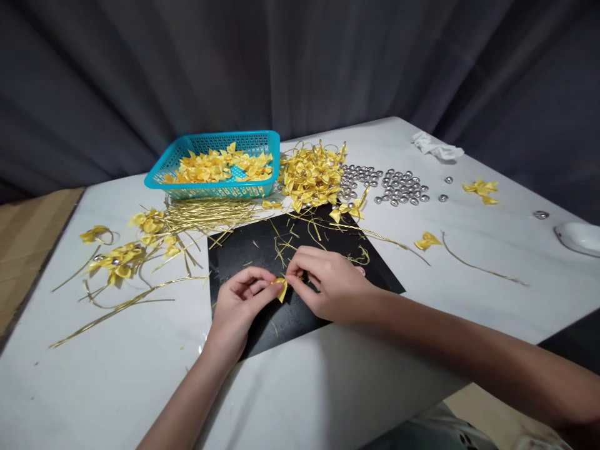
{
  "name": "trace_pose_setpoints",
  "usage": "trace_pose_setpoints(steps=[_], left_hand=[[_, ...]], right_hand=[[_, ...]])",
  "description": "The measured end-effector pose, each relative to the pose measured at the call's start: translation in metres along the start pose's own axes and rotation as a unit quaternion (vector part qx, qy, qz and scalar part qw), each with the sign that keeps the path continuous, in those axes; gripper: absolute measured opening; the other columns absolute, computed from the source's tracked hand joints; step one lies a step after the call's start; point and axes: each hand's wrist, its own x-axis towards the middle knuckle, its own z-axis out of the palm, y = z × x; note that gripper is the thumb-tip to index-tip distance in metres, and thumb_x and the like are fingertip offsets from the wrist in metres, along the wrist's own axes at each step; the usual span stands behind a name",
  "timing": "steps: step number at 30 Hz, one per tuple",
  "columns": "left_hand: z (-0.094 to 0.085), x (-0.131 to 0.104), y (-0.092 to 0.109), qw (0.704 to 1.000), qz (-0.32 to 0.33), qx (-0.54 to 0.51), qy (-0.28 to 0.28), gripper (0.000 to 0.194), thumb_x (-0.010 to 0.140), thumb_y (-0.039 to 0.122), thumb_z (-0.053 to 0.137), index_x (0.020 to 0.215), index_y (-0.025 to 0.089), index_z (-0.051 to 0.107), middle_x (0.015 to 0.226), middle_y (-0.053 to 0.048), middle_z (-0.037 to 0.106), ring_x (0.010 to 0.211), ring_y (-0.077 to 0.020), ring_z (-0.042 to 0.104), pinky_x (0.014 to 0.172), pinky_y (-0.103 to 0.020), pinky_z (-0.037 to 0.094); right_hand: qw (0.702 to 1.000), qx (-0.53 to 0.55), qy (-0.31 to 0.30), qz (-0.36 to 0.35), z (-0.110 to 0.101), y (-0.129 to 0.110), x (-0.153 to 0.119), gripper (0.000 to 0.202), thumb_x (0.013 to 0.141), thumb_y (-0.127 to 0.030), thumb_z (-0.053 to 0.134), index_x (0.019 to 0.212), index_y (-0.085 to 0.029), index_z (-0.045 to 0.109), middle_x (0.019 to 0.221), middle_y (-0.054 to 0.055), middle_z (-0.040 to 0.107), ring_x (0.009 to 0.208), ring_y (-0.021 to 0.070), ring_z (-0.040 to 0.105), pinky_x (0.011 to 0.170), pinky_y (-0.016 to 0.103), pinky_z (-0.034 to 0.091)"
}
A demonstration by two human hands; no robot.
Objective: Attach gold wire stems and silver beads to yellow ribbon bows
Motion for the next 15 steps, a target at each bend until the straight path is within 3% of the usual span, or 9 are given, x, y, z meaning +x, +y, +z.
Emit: trace_pose_setpoints(steps=[15], left_hand=[[-0.0028,0.0013,-0.0008,1.000,-0.020,-0.015,0.003,0.019,0.053,0.015,0.080,0.062,0.014,0.063,0.055,0.003,0.066,0.055,-0.0049,0.059,0.057,-0.011,0.046]], right_hand=[[0.998,0.032,-0.053,-0.002,-0.0095,0.0008,0.0068,0.009,0.078,-0.011,0.053,0.072,-0.011,0.061,0.067,0.000,0.052,0.057,0.0056,0.043,0.055,0.019,0.032]])
